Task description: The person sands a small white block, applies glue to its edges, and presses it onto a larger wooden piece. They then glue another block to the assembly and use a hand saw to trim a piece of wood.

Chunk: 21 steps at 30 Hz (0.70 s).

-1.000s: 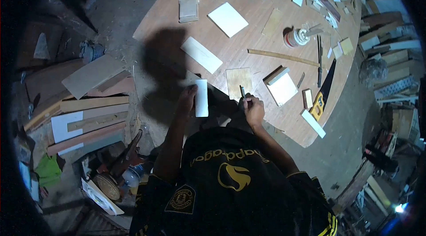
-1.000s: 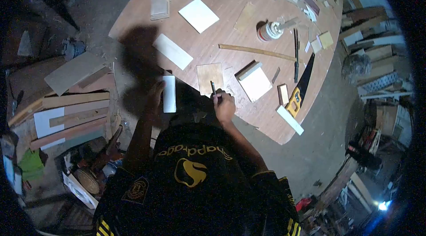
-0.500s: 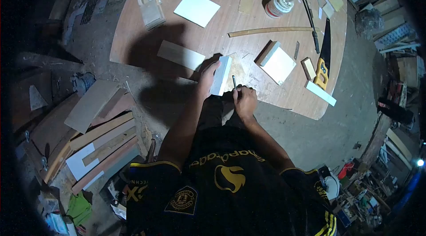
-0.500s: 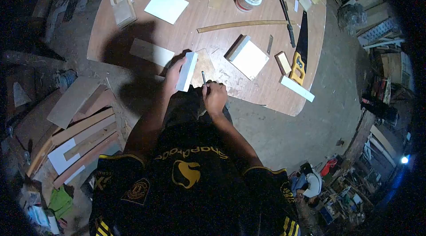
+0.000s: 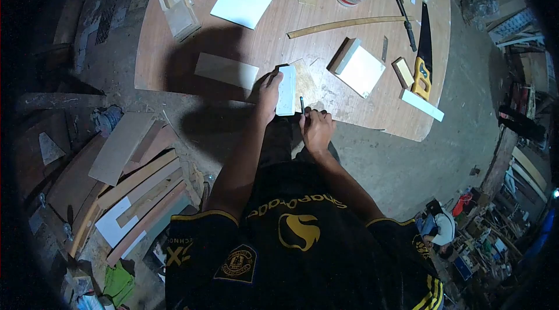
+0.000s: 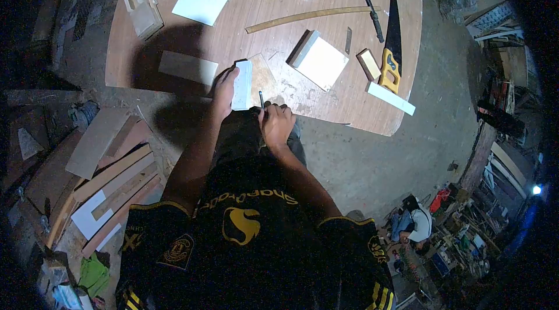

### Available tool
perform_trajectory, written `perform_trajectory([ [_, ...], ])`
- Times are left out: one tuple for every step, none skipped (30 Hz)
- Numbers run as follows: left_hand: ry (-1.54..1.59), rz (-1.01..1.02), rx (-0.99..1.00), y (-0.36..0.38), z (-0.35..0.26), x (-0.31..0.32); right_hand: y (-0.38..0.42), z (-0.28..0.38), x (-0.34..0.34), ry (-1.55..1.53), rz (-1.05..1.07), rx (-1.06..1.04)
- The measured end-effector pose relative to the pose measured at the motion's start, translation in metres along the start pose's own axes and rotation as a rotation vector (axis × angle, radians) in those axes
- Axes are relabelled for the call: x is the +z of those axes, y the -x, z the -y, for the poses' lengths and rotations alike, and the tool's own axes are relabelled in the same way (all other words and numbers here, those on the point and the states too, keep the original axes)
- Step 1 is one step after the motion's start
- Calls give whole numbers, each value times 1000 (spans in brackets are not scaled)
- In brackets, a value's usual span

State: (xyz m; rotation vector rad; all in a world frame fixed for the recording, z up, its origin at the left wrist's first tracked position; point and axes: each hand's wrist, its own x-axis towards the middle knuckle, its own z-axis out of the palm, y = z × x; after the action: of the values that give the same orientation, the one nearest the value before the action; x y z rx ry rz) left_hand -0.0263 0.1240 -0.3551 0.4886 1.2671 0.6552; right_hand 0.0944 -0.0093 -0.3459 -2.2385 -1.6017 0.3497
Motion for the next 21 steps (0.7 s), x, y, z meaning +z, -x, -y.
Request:
perform_trajectory([
  [-20,21,14,-2,1,-1,2,0,-2,24,14,-8],
  [-39,41,28,-2,0,-1,5,-1,-3,48,28,-16],
  [-37,43,29,-2,0,0,7,-1,-3,49,27,-16],
  [-7,21,3,-2,0,0,9,-1,-3,48,35,-8],
  [23,-1,-23,0,-1,2,11,-2,-2,48,43,0],
  [24,-1,-23,1,-3,2,13,-3,-3,49,43,0],
  [12,6,-27,2,-5,2,14,-3,-2,28,57,2],
  [0,13,-30,2,-5,2,15,-3,-3,7,71,3],
  [0,14,-28,0,-4,1,16,-3,-4,7,69,2],
  [17,22,-30,-1,-4,1,18,-3,-6,-22,88,21],
  [35,30,-34,1,-4,2,20,-2,-7,-52,107,41],
  [35,30,-34,2,-5,2,22,-2,-8,-52,108,41],
  [23,21,-25,2,-6,2,24,-2,-9,-73,133,29],
  [12,13,-16,2,-6,2,24,-2,-9,-93,158,16],
  [12,13,-16,1,-4,2,24,-3,-10,-93,158,16],
  [26,18,-18,-1,-3,1,24,-3,-10,-138,153,-22],
  [41,23,-20,-2,-3,0,23,-3,-10,-184,149,-61],
  [41,23,-20,-1,-3,0,23,-4,-11,-184,149,-61],
  [50,28,-39,-1,-3,0,22,-4,-12,-206,127,-79],
  [59,33,-57,-1,-4,0,20,-6,-11,-228,105,-98],
  [60,32,-54,-2,-6,-1,19,-9,-9,-228,104,-101],
])
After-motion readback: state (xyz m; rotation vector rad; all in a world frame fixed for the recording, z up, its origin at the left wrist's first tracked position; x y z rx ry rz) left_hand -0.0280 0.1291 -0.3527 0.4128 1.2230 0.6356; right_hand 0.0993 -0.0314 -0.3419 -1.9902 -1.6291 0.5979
